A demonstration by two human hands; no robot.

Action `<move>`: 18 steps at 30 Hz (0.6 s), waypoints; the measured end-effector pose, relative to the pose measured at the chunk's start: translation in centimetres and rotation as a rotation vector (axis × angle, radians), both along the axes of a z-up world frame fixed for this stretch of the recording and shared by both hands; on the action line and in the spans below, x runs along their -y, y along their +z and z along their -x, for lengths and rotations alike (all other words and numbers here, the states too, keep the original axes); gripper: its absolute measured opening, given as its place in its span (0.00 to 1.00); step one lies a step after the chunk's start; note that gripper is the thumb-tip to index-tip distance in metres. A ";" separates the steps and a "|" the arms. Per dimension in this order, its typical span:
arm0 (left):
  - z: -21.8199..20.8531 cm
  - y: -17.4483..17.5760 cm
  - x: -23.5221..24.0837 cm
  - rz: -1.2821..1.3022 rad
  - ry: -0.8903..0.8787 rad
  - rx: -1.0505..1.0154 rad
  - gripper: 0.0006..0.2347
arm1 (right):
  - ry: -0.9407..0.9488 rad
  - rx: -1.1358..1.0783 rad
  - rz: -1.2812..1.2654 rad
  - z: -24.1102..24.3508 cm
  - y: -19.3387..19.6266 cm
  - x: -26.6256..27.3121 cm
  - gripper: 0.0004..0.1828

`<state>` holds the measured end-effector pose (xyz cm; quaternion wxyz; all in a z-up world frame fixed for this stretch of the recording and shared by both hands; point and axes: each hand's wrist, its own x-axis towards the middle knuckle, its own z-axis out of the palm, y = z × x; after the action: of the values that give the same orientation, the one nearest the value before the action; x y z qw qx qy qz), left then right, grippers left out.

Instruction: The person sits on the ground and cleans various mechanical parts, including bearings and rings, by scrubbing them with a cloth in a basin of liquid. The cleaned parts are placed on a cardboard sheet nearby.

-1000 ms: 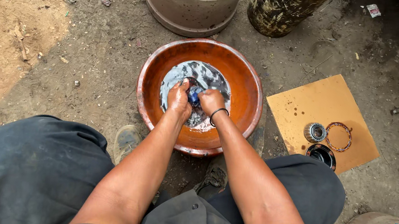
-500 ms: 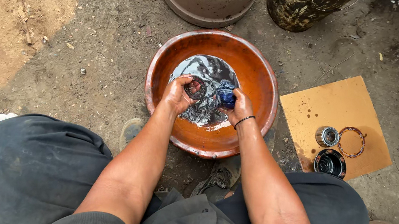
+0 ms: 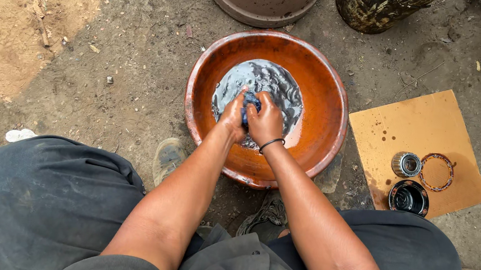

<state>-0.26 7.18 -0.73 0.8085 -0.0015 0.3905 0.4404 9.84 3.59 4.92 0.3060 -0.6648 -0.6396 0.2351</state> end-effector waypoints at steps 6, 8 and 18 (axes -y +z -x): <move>-1.0 -1.9 1.7 -0.168 -0.098 -0.028 0.13 | -0.209 0.221 0.175 -3.4 -0.2 -0.1 0.14; -0.8 -1.9 1.6 -0.210 -0.086 -0.033 0.11 | -0.192 0.190 0.196 -3.6 -0.5 0.0 0.14; 1.5 2.2 1.1 -0.010 -0.067 0.010 0.26 | 0.052 0.128 -0.008 1.4 1.6 1.5 0.15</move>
<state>-1.75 6.04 1.48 0.8246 0.0133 0.3840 0.4152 8.46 2.09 6.53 0.2608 -0.6606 -0.6757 0.1975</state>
